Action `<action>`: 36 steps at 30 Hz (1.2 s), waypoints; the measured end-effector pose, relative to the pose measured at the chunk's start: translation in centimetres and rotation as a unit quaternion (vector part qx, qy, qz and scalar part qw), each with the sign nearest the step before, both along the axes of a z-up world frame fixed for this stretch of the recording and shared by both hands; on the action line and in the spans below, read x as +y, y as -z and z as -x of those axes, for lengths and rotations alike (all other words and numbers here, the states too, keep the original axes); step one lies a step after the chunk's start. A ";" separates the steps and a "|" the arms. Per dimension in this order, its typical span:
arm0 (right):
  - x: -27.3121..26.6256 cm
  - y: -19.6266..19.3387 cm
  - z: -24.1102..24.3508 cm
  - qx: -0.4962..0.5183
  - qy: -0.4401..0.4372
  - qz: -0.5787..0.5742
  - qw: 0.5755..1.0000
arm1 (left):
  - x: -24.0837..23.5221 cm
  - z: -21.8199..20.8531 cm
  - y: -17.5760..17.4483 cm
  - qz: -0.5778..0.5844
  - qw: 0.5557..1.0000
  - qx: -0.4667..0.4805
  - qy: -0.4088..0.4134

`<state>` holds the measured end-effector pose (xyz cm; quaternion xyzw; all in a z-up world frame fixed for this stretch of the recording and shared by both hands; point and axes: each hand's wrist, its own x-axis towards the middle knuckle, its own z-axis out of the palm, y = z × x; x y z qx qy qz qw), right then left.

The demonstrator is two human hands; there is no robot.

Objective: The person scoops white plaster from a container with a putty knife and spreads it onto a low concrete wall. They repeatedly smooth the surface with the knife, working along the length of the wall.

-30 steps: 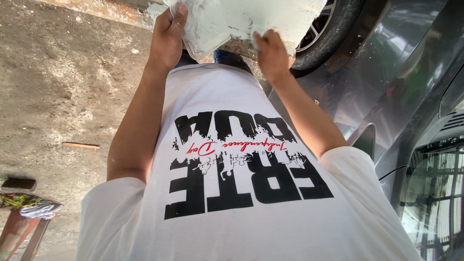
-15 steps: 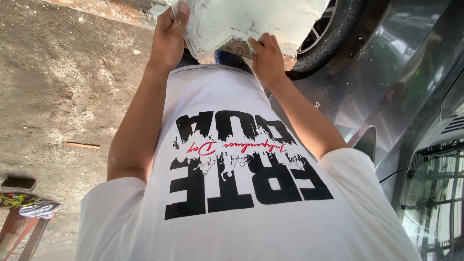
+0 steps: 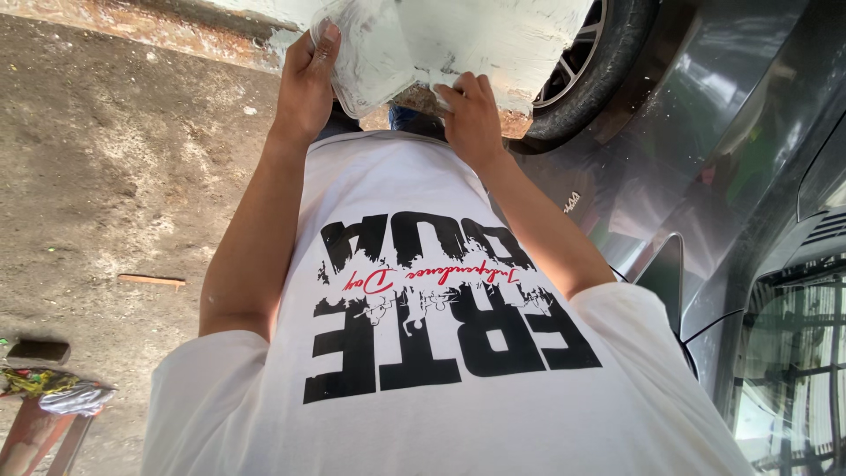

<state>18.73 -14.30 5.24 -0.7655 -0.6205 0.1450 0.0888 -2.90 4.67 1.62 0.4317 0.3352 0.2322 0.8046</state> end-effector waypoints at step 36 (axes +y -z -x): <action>0.5 -0.9 -1.5 -0.005 -0.033 -0.016 0.999 | 0.0 -0.6 -0.1 -0.031 0.999 -0.022 0.002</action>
